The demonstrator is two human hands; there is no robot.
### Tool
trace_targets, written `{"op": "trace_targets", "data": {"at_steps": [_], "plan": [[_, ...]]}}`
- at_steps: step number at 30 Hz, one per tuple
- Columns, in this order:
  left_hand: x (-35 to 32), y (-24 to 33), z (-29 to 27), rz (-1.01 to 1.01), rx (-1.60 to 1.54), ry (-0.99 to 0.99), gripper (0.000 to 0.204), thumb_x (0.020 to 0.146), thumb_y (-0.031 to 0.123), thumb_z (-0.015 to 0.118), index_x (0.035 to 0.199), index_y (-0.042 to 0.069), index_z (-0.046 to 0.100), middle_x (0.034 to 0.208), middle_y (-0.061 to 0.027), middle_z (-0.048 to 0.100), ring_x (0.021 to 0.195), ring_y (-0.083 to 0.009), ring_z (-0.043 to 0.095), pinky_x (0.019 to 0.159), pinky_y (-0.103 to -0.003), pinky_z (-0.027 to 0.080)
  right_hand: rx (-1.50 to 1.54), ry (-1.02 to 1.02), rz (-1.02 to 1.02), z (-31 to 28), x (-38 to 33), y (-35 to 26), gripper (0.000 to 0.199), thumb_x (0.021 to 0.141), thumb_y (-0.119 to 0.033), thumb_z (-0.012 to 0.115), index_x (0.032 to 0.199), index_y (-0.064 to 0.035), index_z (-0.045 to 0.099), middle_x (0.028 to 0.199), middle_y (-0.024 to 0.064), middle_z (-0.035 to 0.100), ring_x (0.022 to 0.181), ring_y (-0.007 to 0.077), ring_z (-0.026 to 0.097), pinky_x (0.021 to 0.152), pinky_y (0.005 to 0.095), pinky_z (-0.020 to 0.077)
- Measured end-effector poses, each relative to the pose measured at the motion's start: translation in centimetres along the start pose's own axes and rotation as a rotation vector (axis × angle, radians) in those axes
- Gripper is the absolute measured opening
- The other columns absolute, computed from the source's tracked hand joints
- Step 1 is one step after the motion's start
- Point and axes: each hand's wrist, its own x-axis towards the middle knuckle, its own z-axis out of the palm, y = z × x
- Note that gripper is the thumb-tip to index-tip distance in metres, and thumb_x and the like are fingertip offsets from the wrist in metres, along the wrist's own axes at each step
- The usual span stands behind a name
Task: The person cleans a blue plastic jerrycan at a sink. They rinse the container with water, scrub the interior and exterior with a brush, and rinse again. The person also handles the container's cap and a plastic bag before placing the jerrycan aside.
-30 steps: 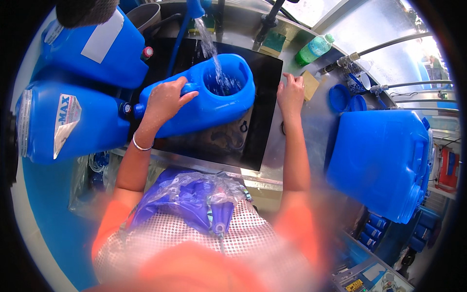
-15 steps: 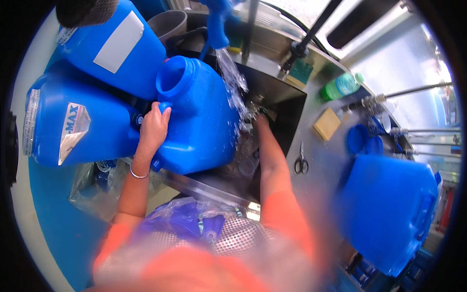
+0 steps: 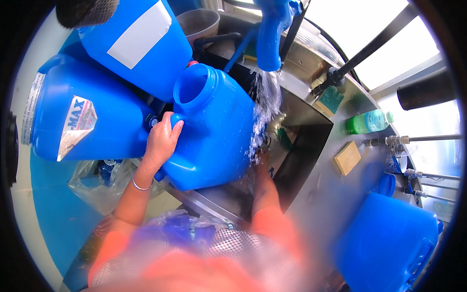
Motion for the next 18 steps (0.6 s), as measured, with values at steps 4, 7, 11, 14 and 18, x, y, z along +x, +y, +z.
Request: {"op": "trace_targets", "data": {"at_steps": [4,7,11,14,18], "plan": [[-0.1,0.4,-0.1,0.005,-0.004,-0.003,0.035,0.097,0.028,0.055,0.109,-0.005,0.053,0.077,-0.0268,0.065,0.073,-0.0443,0.065,0.064,-0.050,0.051,-0.089,-0.097,0.051,5.7,-3.5,0.9,0.049,0.099,-0.037,0.040,0.135,-0.0057,0.051,0.123,0.0192,0.063,0.113,0.0369,0.061,0.093,0.0440,0.0497],[-0.2,0.1,0.0,0.019,-0.028,-0.002,0.035,0.097,0.027,0.055,0.109,-0.006,0.053,0.076,-0.0267,0.065,0.073,-0.0443,0.065,0.064,-0.050,0.051,0.128,0.014,0.060,2.4,-3.8,0.3,0.046,0.099,-0.035,0.039,0.134,-0.0077,0.053,0.122,0.0177,0.064,0.111,0.0369,0.061,0.093,0.0450,0.0495],[0.2,-0.5,0.2,0.062,-0.095,0.006,0.034,0.096,0.026,0.056,0.109,-0.005,0.054,0.080,-0.0281,0.065,0.078,-0.0446,0.065,0.067,-0.051,0.052,0.125,0.220,0.019,-9.6,-4.7,-4.1,0.039,0.097,-0.029,0.045,0.126,-0.0070,0.058,0.113,0.0177,0.067,0.104,0.0369,0.064,0.089,0.0457,0.0503],[0.9,-0.3,0.4,0.097,-0.128,-0.007,0.038,0.092,0.025,0.057,0.116,-0.004,0.051,0.086,-0.0298,0.065,0.083,-0.0459,0.065,0.073,-0.052,0.051,0.284,0.221,-0.089,-21.3,-9.9,-8.9,0.031,0.093,-0.021,0.052,0.118,-0.0048,0.062,0.100,0.0183,0.070,0.092,0.0335,0.067,0.080,0.0439,0.0520],[1.4,2.1,0.6,0.065,-0.134,-0.119,0.061,0.082,0.020,0.056,0.137,0.003,0.036,0.095,-0.0289,0.066,0.090,-0.0476,0.063,0.082,-0.054,0.049,0.932,-0.064,-0.194,-34.9,-20.8,-15.1,0.033,0.087,-0.010,0.047,0.117,-0.0044,0.060,0.088,0.0157,0.070,0.079,0.0230,0.068,0.069,0.0367,0.0543]]}}
